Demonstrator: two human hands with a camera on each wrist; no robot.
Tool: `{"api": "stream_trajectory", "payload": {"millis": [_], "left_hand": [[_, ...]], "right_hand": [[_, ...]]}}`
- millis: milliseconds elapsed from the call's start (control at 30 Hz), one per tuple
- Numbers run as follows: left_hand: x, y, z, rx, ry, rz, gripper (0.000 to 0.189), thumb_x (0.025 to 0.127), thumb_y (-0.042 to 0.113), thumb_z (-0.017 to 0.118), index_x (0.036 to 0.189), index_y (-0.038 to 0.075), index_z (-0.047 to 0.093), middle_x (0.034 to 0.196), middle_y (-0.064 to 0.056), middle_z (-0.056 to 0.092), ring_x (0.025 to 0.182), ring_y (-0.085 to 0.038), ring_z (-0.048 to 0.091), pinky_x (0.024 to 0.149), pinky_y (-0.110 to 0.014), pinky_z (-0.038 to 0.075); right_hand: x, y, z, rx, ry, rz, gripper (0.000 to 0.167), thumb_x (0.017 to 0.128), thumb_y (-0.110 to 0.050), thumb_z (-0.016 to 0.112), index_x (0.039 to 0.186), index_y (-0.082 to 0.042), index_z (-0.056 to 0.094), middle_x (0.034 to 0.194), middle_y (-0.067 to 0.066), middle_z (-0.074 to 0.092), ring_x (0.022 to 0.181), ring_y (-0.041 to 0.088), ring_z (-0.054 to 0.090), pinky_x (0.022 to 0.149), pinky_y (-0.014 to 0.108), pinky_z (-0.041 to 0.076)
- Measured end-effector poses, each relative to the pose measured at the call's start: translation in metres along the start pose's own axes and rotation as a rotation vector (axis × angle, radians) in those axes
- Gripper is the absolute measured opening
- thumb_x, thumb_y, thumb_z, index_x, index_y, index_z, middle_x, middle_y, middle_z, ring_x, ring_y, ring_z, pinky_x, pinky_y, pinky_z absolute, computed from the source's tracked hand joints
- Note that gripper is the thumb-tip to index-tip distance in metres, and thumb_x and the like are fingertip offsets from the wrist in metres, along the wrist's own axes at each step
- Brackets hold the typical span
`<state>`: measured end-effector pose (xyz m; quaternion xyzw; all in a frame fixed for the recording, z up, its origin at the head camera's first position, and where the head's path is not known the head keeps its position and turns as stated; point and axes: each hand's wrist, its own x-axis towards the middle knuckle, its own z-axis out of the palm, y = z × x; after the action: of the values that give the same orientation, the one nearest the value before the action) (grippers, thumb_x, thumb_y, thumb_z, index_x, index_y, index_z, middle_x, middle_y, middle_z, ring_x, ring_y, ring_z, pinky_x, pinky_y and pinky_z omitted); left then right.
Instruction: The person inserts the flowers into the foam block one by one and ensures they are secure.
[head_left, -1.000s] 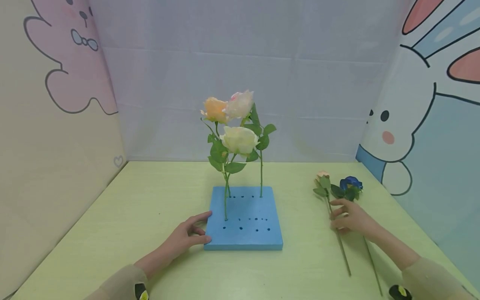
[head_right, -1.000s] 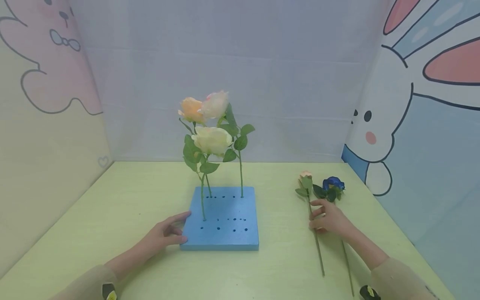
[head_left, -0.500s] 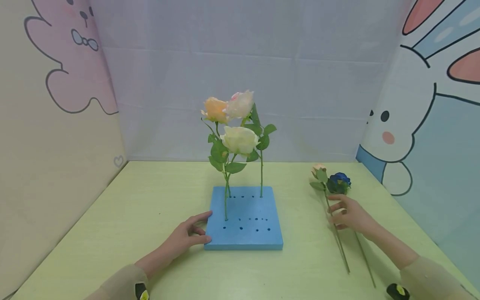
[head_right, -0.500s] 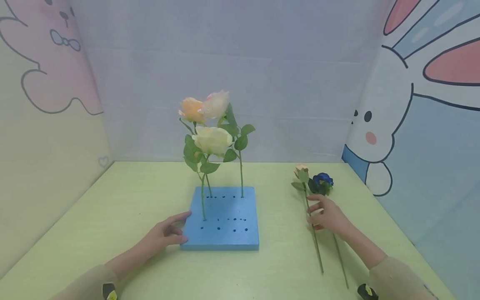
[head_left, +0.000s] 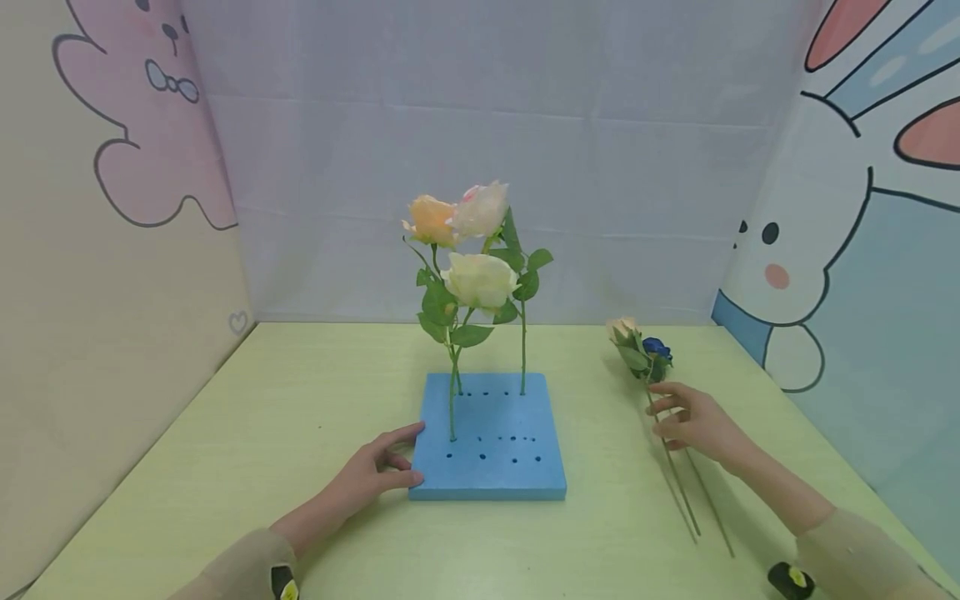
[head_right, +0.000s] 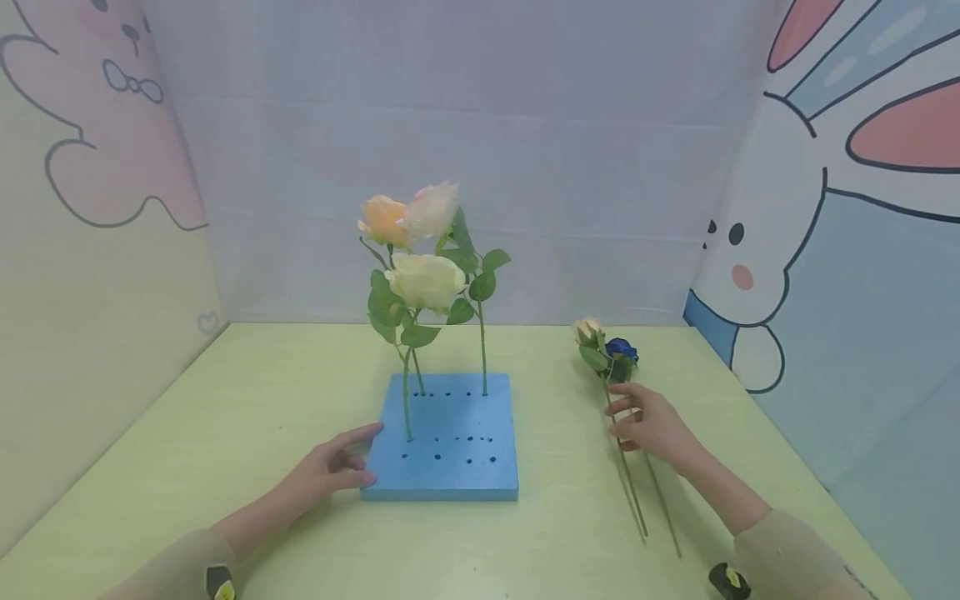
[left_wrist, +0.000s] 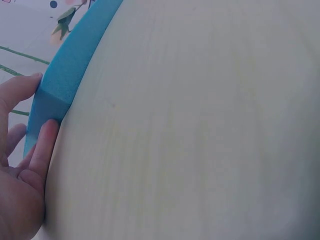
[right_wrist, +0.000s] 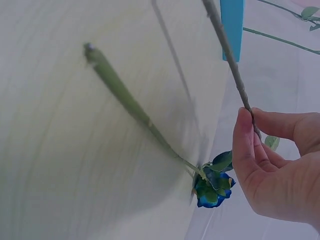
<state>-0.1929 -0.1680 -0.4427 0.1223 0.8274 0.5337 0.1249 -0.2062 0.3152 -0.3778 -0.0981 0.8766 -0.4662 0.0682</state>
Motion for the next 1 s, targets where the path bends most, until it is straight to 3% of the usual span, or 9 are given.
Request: {"api": "stream_trajectory", "payload": {"millis": [533,800,1000], "left_hand": [[-0.002,0.001,0.001,-0.005,0.0,-0.006,0.074,0.086,0.03,0.077,0.151,0.025,0.042,0.151,-0.011,0.044,0.103,-0.018,0.056,0.08,-0.029,0.044],[-0.001,0.001,0.001,-0.009,-0.003,-0.01,0.074,0.086,0.029,0.077,0.151,0.024,0.042,0.149,-0.01,0.044,0.102,-0.018,0.056,0.078,-0.03,0.043],[-0.001,0.001,0.0,-0.012,-0.006,-0.007,0.074,0.086,0.029,0.077,0.151,0.024,0.041,0.151,-0.01,0.044,0.102,-0.018,0.056,0.08,-0.03,0.043]], "right_hand": [[0.001,-0.01,-0.008,-0.052,0.089,-0.076,0.061,0.093,0.0,0.058,0.148,0.006,0.033,0.128,0.036,0.055,0.082,0.006,0.068,0.067,0.031,0.058],[0.001,-0.012,-0.01,-0.031,0.114,-0.098,0.062,0.093,0.002,0.058,0.149,0.005,0.032,0.128,0.036,0.054,0.077,0.007,0.068,0.066,0.029,0.058],[0.003,-0.014,-0.01,-0.032,0.142,-0.106,0.063,0.093,0.0,0.06,0.149,0.003,0.033,0.129,0.036,0.054,0.08,-0.002,0.065,0.066,0.028,0.057]]}}
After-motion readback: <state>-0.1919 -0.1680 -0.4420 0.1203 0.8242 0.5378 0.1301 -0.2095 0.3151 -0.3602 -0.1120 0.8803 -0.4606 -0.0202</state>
